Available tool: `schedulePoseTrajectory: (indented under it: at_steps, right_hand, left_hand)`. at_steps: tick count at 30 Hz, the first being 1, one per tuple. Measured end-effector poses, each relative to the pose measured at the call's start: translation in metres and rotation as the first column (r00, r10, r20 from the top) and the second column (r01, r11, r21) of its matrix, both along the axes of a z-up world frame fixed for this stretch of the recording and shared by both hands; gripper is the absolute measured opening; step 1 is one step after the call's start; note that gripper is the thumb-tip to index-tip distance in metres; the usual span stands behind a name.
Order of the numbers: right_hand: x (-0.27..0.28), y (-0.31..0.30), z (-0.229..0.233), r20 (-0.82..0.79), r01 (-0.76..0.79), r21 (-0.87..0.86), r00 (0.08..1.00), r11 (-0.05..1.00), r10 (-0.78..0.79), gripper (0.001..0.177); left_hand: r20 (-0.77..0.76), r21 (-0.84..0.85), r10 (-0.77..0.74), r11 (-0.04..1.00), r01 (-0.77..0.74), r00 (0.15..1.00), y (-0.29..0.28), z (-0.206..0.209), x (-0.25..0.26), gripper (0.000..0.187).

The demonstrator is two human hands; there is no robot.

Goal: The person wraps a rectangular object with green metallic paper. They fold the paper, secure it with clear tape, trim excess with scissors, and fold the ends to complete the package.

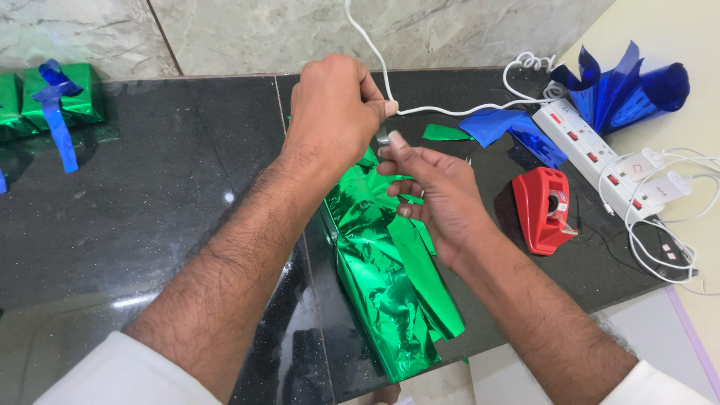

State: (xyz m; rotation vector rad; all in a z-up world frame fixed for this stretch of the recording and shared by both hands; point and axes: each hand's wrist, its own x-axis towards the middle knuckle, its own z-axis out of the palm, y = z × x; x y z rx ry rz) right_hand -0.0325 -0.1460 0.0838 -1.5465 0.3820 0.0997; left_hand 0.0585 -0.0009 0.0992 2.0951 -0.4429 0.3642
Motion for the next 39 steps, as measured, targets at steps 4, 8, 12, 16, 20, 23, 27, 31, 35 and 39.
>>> schedulePoseTrajectory:
  at_steps: [4,8,12,16,20,23,27,31,35,39]
  right_hand:
    - [0.000,-0.003,-0.006,0.030,-0.016,0.028,0.999,0.999,0.015,0.030]
    - [0.002,-0.007,-0.012,0.023,-0.019,0.009,1.000,1.000,0.019,0.023]
    - [0.009,-0.010,-0.017,-0.051,-0.017,-0.060,0.999,0.998,0.014,0.023]
    - [0.018,-0.011,-0.022,-0.140,-0.007,-0.134,0.990,0.991,-0.012,0.021]
    - [0.023,-0.010,-0.028,-0.225,-0.004,-0.195,0.974,0.981,-0.040,0.018]
    - [0.023,-0.009,-0.033,-0.270,0.009,-0.232,0.960,0.973,-0.074,0.017]
    - [0.027,-0.005,-0.040,-0.307,0.026,-0.339,0.942,0.940,-0.137,0.017]
    - [0.031,-0.003,-0.043,-0.265,0.026,-0.375,0.955,0.927,-0.134,0.018]
    - [0.032,-0.004,-0.045,-0.255,0.004,-0.415,0.959,0.910,-0.121,0.018]
    - [0.033,-0.005,-0.044,-0.273,-0.048,-0.447,0.958,0.893,-0.085,0.021]
  left_hand:
    - [-0.116,0.028,0.008,1.000,-0.005,0.993,0.002,0.001,-0.002,0.025]
    - [-0.139,0.079,0.061,0.996,-0.051,0.988,0.005,-0.006,-0.001,0.022]
    - [-0.219,0.124,0.070,0.991,-0.044,0.973,0.005,-0.022,0.004,0.021]
    - [-0.049,0.186,0.099,0.979,-0.088,0.994,-0.002,-0.045,0.005,0.019]
    - [-0.028,0.208,0.126,0.971,-0.117,0.992,-0.008,-0.066,0.001,0.017]
    - [-0.011,0.221,0.128,0.968,-0.123,0.992,-0.009,-0.075,-0.003,0.016]
    - [0.051,0.225,0.102,0.968,-0.111,0.994,-0.008,-0.082,-0.008,0.015]
    - [0.104,0.205,0.082,0.973,-0.102,0.991,-0.005,-0.086,-0.013,0.014]
    - [-0.005,0.216,0.177,0.961,-0.172,0.984,-0.009,-0.083,-0.005,0.061]
    - [-0.328,0.351,0.296,0.920,-0.175,0.897,-0.012,-0.070,0.021,0.105]
